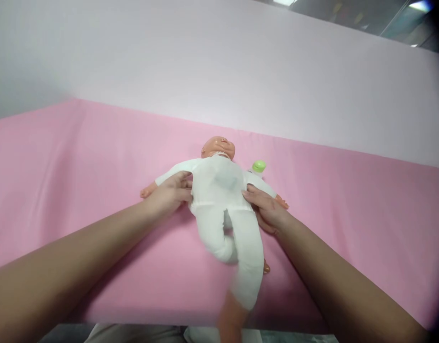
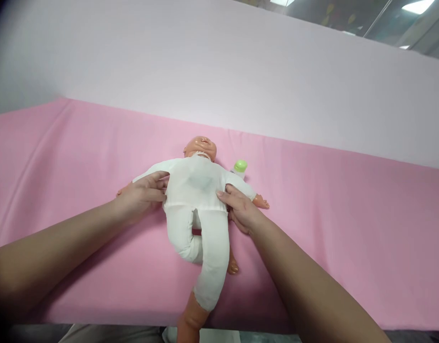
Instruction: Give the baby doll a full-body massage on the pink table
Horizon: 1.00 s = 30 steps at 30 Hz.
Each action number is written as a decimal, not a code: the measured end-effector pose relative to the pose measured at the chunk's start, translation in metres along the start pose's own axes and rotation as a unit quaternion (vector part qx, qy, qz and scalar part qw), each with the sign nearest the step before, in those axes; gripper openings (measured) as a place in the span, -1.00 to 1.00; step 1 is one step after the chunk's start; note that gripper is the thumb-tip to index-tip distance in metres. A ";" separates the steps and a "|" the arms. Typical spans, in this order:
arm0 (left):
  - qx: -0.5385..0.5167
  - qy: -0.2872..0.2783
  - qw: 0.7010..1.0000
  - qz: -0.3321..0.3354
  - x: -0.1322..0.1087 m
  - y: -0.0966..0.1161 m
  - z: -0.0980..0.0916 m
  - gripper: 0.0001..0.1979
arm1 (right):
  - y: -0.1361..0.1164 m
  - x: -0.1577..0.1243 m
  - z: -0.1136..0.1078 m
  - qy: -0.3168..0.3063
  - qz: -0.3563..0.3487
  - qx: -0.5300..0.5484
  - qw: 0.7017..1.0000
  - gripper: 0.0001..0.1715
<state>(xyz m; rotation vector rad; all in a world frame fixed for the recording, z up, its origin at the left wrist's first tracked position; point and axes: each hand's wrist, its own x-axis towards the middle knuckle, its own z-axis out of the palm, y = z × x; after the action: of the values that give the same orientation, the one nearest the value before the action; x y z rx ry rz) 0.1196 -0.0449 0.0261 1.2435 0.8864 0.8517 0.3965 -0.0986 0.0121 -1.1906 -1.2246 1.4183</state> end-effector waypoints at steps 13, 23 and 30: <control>0.349 -0.044 0.848 0.397 -0.018 -0.006 -0.002 -0.09 | 0.000 -0.004 0.017 -0.114 0.012 0.255 0.960 -0.35; 0.463 -0.145 0.835 0.259 -0.024 -0.006 -0.001 -0.22 | 0.005 -0.006 0.026 -0.100 -0.039 0.139 0.985 -0.14; 0.466 -0.222 0.835 0.190 -0.018 0.006 -0.011 -0.14 | 0.004 -0.008 0.012 -0.014 -0.083 -0.120 0.989 -0.25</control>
<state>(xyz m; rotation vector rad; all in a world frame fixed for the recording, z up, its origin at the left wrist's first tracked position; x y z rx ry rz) 0.1018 -0.0557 0.0323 2.4228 0.6715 0.3511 0.3860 -0.1088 0.0100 -1.1999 -1.5096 1.1929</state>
